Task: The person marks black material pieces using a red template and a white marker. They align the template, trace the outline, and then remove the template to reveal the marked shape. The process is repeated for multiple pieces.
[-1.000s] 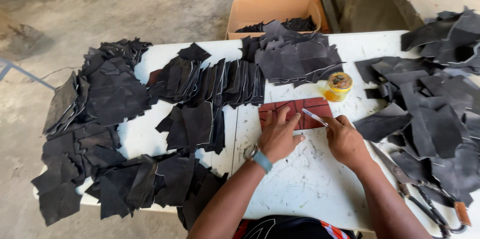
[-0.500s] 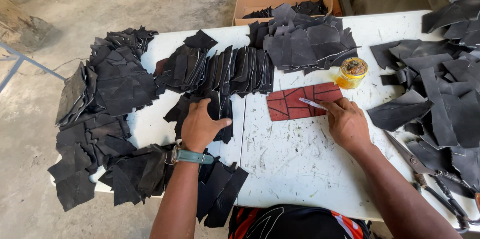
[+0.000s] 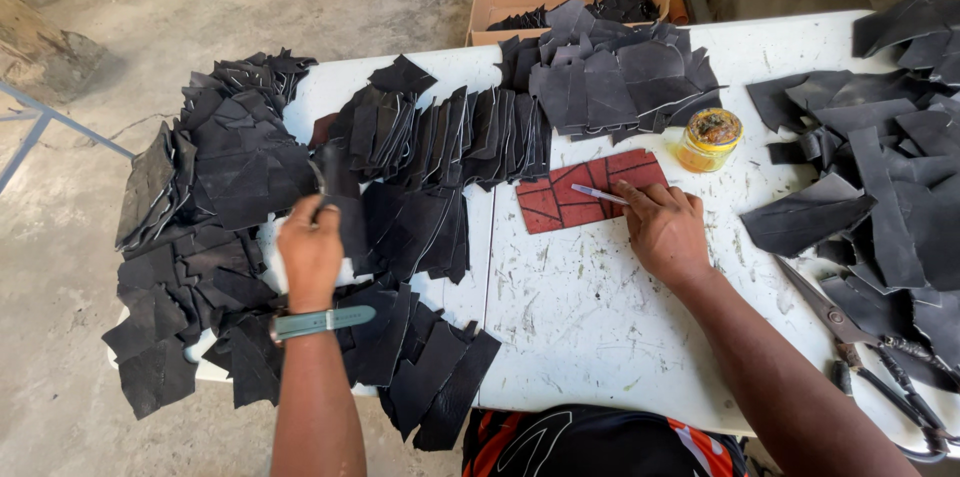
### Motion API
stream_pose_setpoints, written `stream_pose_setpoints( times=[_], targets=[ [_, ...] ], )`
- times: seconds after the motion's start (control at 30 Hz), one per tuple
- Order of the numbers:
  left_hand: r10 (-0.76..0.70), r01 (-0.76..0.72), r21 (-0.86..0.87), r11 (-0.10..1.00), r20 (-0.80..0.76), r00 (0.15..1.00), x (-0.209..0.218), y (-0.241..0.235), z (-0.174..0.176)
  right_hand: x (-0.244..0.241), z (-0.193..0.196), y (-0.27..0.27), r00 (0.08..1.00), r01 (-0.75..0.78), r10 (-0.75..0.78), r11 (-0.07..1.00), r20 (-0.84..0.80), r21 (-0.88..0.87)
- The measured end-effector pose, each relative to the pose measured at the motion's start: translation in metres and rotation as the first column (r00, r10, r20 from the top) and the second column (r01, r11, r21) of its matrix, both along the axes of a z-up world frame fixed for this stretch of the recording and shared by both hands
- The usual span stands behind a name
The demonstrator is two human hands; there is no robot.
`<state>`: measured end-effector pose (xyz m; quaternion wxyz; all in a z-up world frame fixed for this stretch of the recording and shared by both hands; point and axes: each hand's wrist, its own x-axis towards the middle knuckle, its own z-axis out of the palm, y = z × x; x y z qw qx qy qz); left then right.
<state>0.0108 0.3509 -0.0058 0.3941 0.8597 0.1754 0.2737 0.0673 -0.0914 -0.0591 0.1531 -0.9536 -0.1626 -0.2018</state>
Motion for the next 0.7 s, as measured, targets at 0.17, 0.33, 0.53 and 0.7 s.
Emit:
stream_pose_setpoints(
  times=[0.17, 0.33, 0.53, 0.7],
  targets=[
    [-0.013, 0.011, 0.011, 1.000, 0.211, 0.977, -0.032, -0.004, 0.051, -0.024, 0.032, 0.005, 0.985, -0.012, 0.001, 0.998, 0.170, 0.061],
    [-0.259, 0.309, -0.317, 0.897, 0.190, 0.947, -0.056, -0.114, 0.072, -0.054, 0.048, 0.000, 0.815, 0.026, 0.479, 0.531, -0.326, 0.847],
    [-0.935, 0.932, 0.128, 0.339, 0.158, 0.318, -0.092, -0.267, 0.047, -0.113, -0.015, -0.039, 0.432, 0.506, 0.899, -0.176, -0.071, 0.844],
    [-0.833, 0.813, -0.253, 0.525, 0.041, 0.551, -0.044, -0.271, 0.011, -0.142, -0.091, -0.118, 0.492, 0.628, 0.867, -0.414, 0.075, 0.659]
  ],
)
